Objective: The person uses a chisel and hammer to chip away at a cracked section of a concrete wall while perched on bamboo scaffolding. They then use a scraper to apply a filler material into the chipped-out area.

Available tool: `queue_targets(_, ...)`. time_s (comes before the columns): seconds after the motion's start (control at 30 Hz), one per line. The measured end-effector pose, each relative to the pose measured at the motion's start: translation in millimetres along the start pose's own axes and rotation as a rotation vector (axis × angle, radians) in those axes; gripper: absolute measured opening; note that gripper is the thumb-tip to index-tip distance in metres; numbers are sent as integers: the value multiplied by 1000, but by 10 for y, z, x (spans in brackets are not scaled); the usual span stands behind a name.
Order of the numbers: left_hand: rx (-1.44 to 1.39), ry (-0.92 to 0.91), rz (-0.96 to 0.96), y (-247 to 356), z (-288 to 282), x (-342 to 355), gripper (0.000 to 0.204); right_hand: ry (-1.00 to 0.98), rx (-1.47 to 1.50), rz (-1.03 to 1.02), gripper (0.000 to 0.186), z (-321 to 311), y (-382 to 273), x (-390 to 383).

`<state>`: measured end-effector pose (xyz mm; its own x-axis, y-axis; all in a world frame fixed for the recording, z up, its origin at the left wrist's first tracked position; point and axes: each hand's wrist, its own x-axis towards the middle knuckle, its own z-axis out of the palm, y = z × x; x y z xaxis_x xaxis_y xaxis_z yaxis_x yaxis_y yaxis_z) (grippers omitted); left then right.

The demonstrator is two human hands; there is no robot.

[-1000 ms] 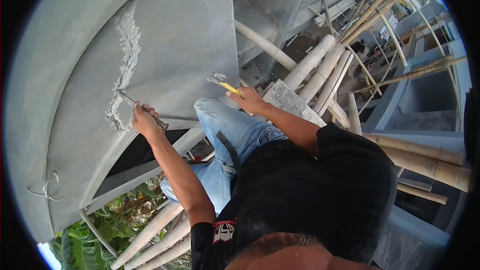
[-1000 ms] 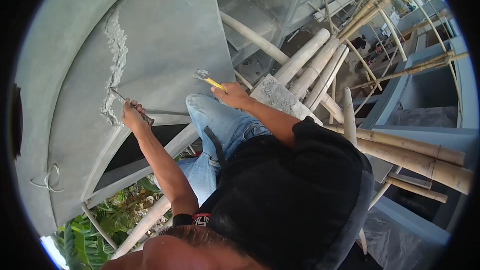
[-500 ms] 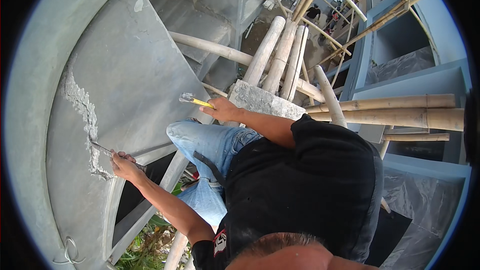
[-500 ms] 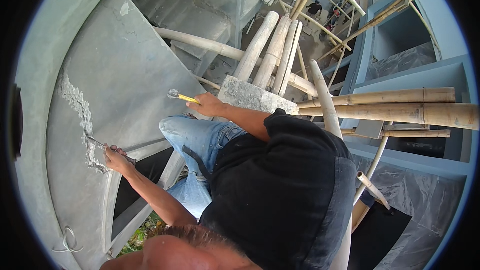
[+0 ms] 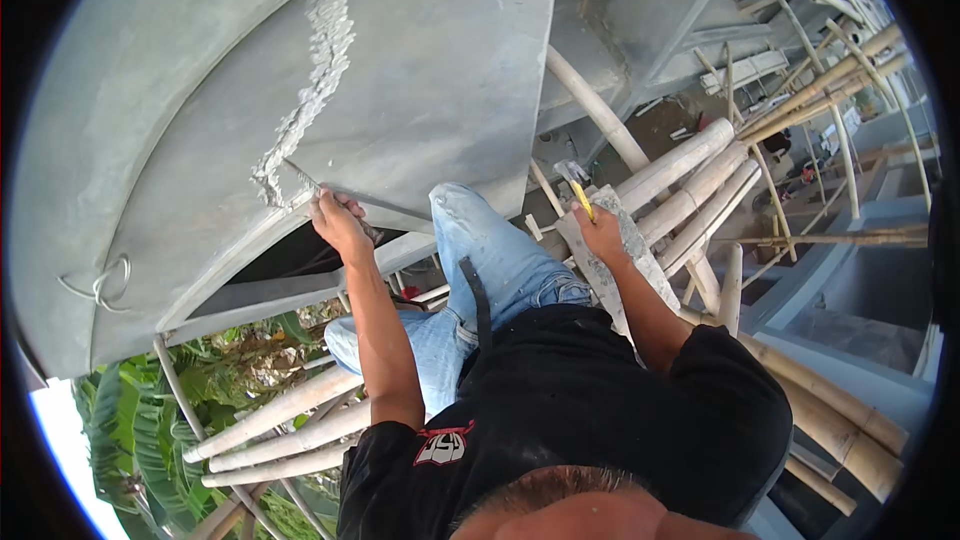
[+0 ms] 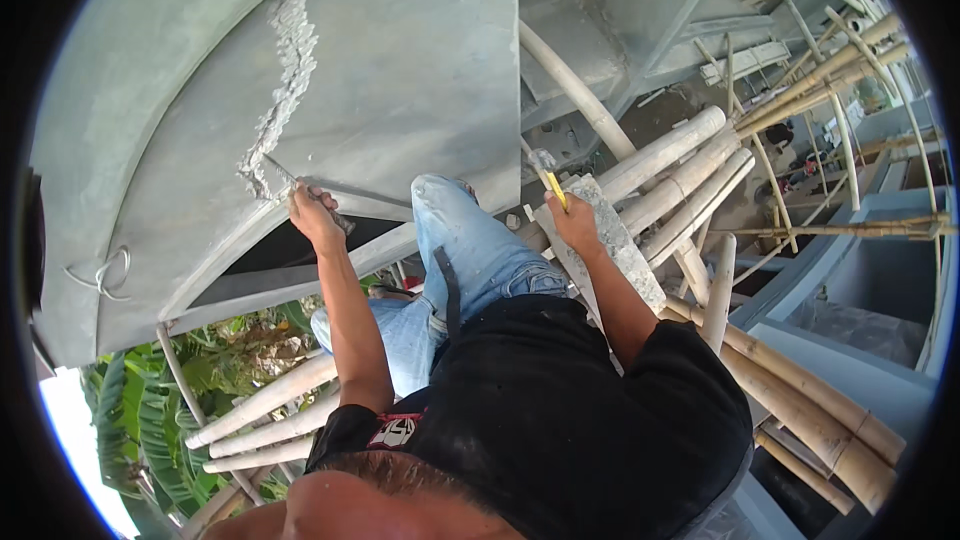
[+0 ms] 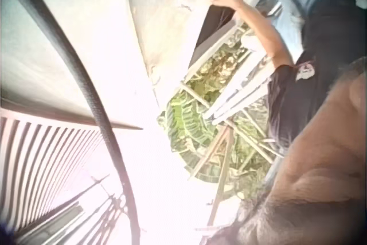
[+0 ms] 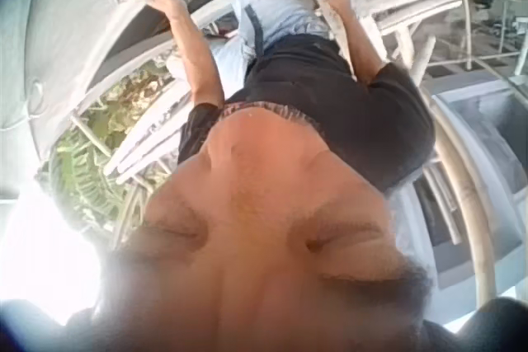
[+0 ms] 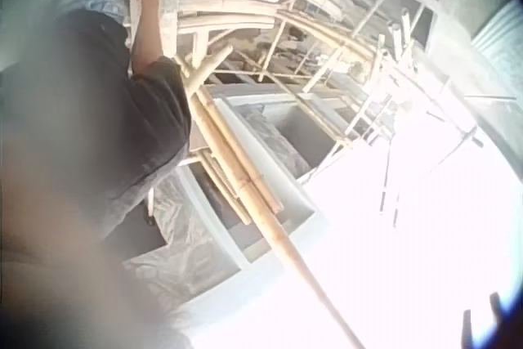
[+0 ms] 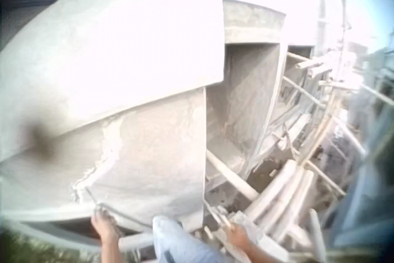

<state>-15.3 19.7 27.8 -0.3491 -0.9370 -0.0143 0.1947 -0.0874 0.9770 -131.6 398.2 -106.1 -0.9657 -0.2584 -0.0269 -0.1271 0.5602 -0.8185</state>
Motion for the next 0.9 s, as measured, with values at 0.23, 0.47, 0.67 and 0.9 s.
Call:
queue_targets(0.23, 235, -181, 13, 219, -167, 126, 30, -149, -36, 15, 46, 109, 58, -123)
queue_targets(0.47, 80, -81, -142, 337, 93, -47, 34, -187, -61, -8, 47, 87, -35, -5)
queue_targets(0.67, -225, 7, -225, 432, 399, -110, 17, -96, -135, -36, 48, 57, 265, 7)
queue_targets(0.9, -522, 124, -355, 257, 383, 67, 14, 38, -113, 0, 47, -51, 444, -136)
